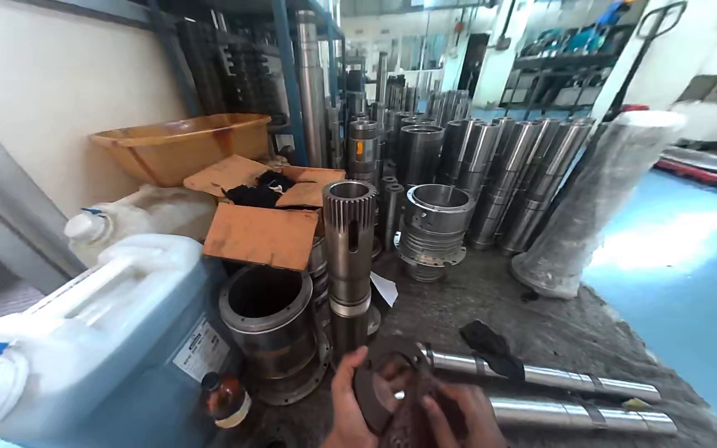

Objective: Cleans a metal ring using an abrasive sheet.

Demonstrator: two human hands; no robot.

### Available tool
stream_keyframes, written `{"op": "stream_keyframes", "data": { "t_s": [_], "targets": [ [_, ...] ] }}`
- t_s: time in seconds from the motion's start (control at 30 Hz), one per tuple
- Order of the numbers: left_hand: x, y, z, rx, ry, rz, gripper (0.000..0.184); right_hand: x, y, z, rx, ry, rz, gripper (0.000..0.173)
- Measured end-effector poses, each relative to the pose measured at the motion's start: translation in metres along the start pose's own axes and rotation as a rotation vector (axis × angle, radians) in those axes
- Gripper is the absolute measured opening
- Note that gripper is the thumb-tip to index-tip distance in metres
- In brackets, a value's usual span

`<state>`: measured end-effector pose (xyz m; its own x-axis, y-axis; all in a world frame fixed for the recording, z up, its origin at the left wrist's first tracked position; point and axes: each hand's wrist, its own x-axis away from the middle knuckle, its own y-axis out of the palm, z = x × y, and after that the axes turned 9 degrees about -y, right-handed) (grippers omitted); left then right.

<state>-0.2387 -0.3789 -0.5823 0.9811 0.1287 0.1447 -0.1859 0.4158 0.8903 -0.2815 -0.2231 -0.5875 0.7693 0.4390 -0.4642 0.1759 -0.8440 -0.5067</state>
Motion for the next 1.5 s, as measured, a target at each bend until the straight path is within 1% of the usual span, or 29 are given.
{"op": "stream_keyframes", "data": {
  "t_s": [0.07,0.13,0.17,0.2,0.27,0.3,0.33,0.37,0.4,0.43,0.5,0.53,0.57,0.63,0.7,0.73,0.8,0.87,0.97,1.13,1.23,1.33,1.43,1.5],
  "targets": [
    [-0.003,-0.006,0.002,0.051,-0.011,-0.035,0.059,0.003,0.002,0.002,-0.006,-0.013,-0.009,0.031],
    [0.008,0.010,-0.008,-0.002,0.006,0.062,0.051,-0.008,-0.007,0.004,0.005,0.008,0.042,0.030],
    [0.015,0.016,-0.014,-0.013,0.012,0.078,0.049,-0.014,-0.010,0.005,0.020,0.019,0.079,0.029],
    [0.019,0.017,-0.016,-0.018,0.008,0.069,0.049,-0.017,-0.012,0.005,0.037,0.029,0.106,0.030],
    [0.016,0.013,-0.013,-0.007,0.017,0.055,0.048,-0.013,-0.008,0.000,0.038,0.028,0.105,0.030],
    [0.010,0.008,-0.008,-0.008,0.028,0.037,0.048,-0.007,-0.003,-0.005,0.029,0.022,0.083,0.030],
    [0.004,0.000,-0.002,-0.017,0.029,-0.014,0.054,-0.001,0.001,-0.008,0.026,0.017,0.060,0.030],
    [0.000,-0.004,0.003,-0.028,0.033,-0.024,0.059,0.003,0.004,-0.010,0.026,0.014,0.045,0.030],
    [0.000,-0.003,0.004,-0.031,0.030,-0.013,0.060,0.003,0.005,-0.010,0.026,0.012,0.043,0.029],
    [0.004,-0.001,0.002,-0.022,0.018,-0.021,0.057,-0.001,0.002,-0.008,0.023,0.012,0.052,0.029],
    [0.016,0.010,-0.007,0.020,0.003,0.006,0.043,-0.015,-0.006,-0.002,0.033,0.019,0.119,0.028],
    [0.020,0.012,-0.011,0.049,-0.001,0.003,0.040,-0.022,-0.010,0.001,0.034,0.036,0.154,0.029],
    [0.022,0.013,-0.013,0.075,-0.006,-0.013,0.038,-0.028,-0.014,0.004,0.005,0.070,0.178,0.030],
    [0.022,0.011,-0.012,0.109,-0.034,-0.045,0.038,-0.040,-0.023,0.009,-0.165,0.182,0.212,0.029],
    [0.018,0.006,-0.008,0.156,-0.114,-0.080,0.048,-0.051,-0.038,0.014,-0.406,0.311,0.274,0.025],
    [0.014,0.001,-0.005,0.175,-0.138,-0.118,0.058,-0.057,-0.046,0.017,-0.500,0.365,0.308,0.025],
    [0.006,-0.008,0.000,0.193,-0.136,-0.196,0.072,-0.065,-0.061,0.025,-0.612,0.444,0.349,0.024],
    [0.002,-0.013,0.001,0.227,-0.104,-0.252,0.074,-0.070,-0.069,0.032,-0.682,0.512,0.364,0.019],
    [-0.002,-0.014,0.001,0.236,-0.073,-0.258,0.072,-0.071,-0.076,0.042,-0.774,0.578,0.316,0.016],
    [-0.005,-0.014,0.002,0.272,-0.060,-0.214,0.070,-0.068,-0.083,0.046,-0.916,0.546,0.178,0.015],
    [-0.007,-0.013,0.004,0.273,-0.039,-0.215,0.070,-0.065,-0.085,0.045,-0.907,0.489,0.028,0.017],
    [-0.008,-0.011,0.005,0.280,-0.013,-0.181,0.071,-0.060,-0.076,0.043,-0.887,0.441,-0.113,0.019],
    [-0.010,-0.011,0.004,0.299,-0.003,-0.180,0.070,-0.050,-0.058,0.032,-0.834,0.428,-0.203,0.018],
    [-0.010,-0.010,0.002,0.303,0.005,-0.185,0.070,-0.043,-0.047,0.022,-0.787,0.440,-0.217,0.015]
  ]
}}
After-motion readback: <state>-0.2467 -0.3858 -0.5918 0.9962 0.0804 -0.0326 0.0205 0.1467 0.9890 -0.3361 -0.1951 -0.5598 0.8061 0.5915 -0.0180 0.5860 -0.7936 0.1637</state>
